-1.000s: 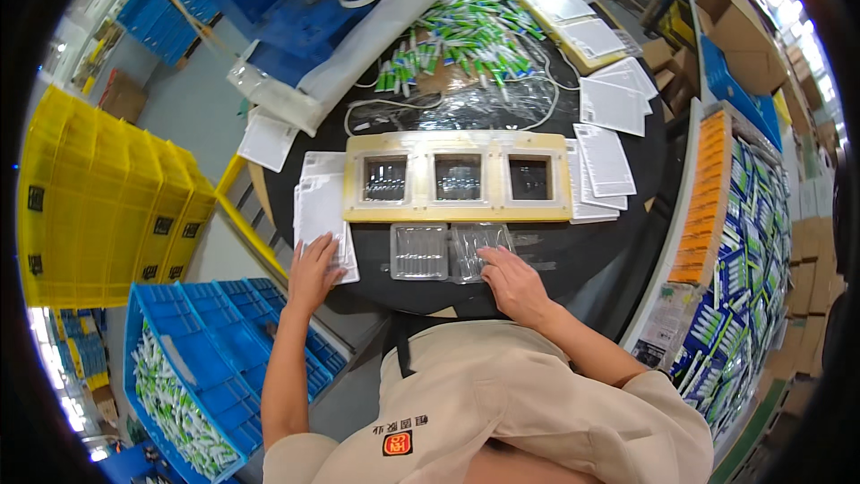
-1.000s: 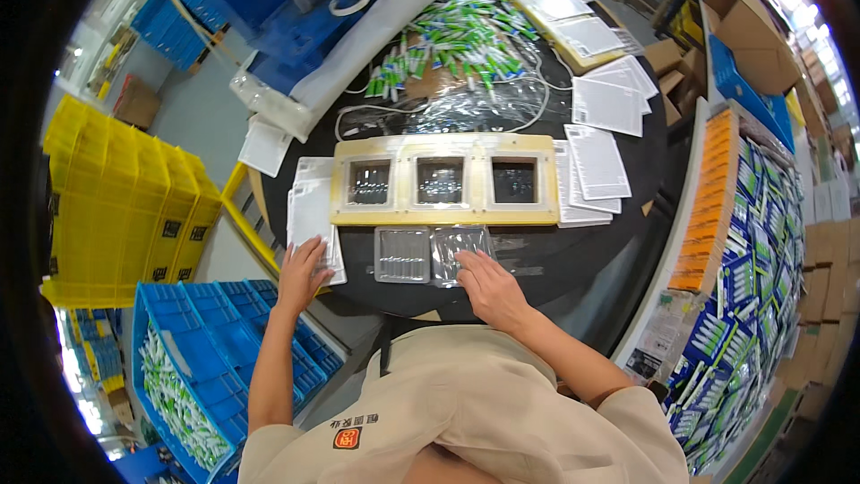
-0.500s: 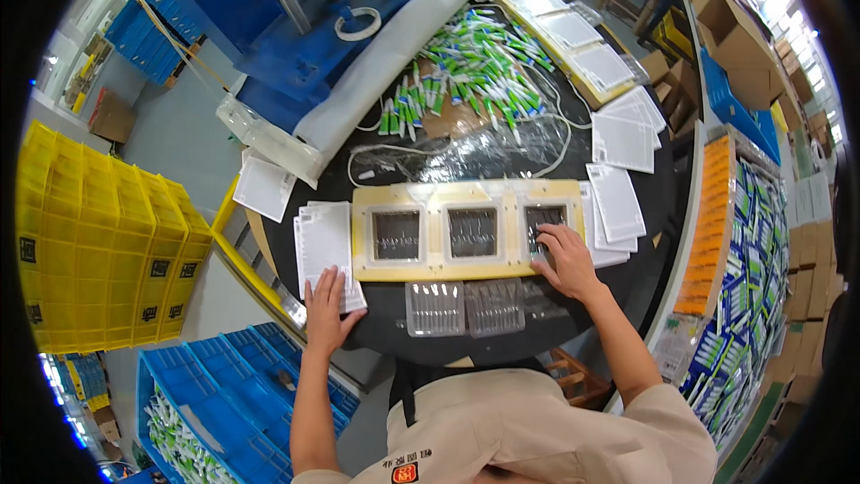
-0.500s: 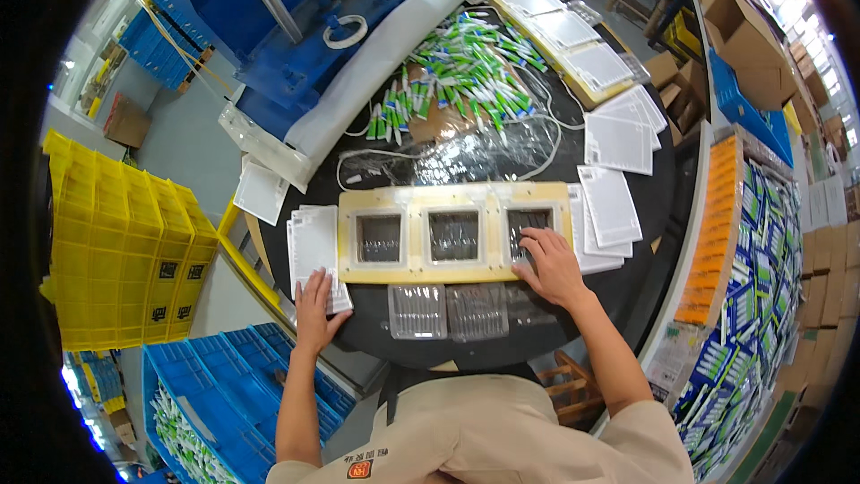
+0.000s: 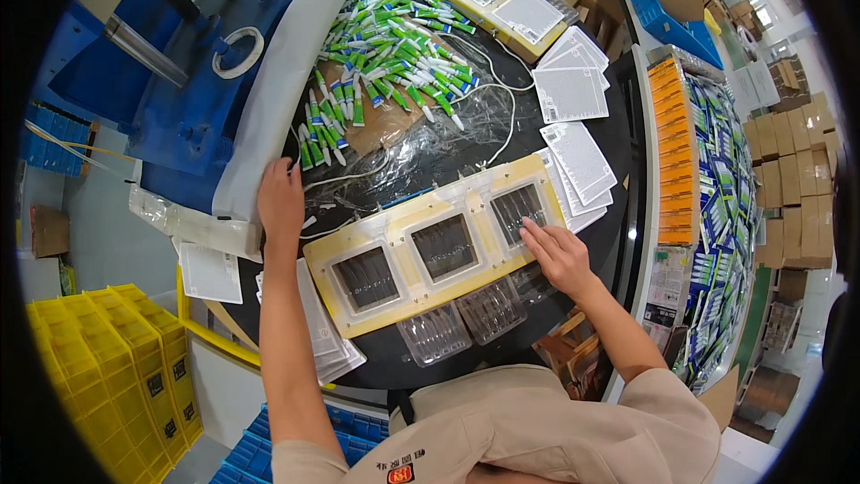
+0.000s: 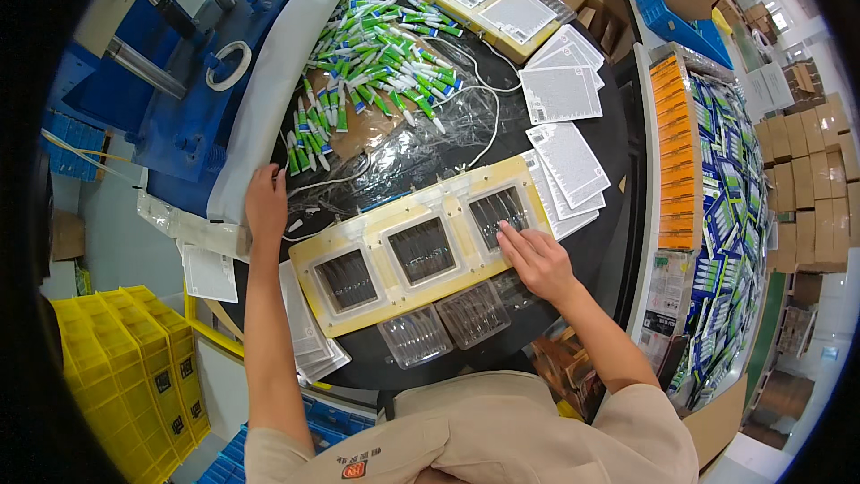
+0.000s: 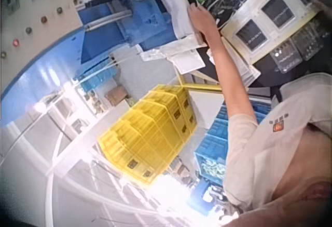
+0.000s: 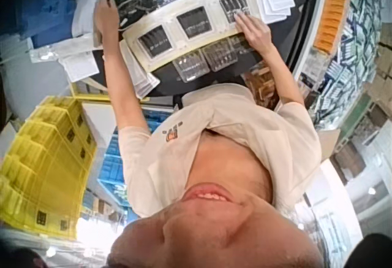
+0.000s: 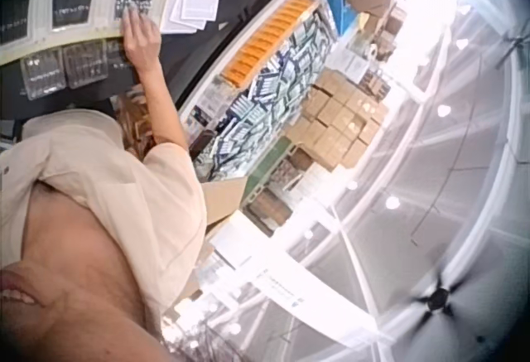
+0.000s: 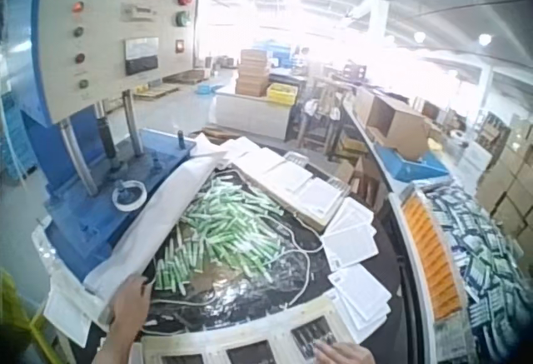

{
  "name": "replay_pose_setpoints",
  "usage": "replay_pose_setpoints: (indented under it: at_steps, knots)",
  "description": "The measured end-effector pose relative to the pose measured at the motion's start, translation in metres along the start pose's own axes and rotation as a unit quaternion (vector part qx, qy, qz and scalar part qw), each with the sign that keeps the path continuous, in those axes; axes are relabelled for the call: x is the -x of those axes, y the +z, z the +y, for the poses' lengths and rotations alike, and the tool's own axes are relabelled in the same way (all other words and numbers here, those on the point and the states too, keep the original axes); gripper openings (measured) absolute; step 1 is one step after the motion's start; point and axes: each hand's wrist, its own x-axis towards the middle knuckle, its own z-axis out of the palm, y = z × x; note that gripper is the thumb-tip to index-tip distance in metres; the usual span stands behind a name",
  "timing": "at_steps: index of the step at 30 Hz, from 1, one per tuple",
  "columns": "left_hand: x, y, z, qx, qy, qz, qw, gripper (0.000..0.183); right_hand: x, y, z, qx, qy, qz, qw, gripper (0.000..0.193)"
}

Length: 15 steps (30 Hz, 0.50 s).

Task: The person repeatedly places green cylindrical batteries into a three-compartment wooden jig, then covers each compartment with a white paper sheet. The person continues this cycle, moving completed units aside and refilling the jig from a pile of batteries on the table.

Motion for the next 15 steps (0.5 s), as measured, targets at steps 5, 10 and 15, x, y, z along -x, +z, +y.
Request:
replay_pose_setpoints:
  at_steps: [5,10,15]
  knots:
    - [-0.011,0.026,0.002,-0.118,-0.021,-0.057,0.991,0.027,-0.005,-0.001,-0.002,-0.027,0.027,-0.062,0.997,0.037]
    - [-0.018,0.019,0.014,-0.119,-0.046,-0.037,0.991,0.039,-0.023,-0.02,0.005,-0.094,0.035,-0.064,0.993,0.037]
    - [-0.038,0.018,0.024,-0.181,0.026,-0.059,0.981,0.026,-0.15,0.014,-0.01,-0.265,0.114,0.143,0.947,0.02]
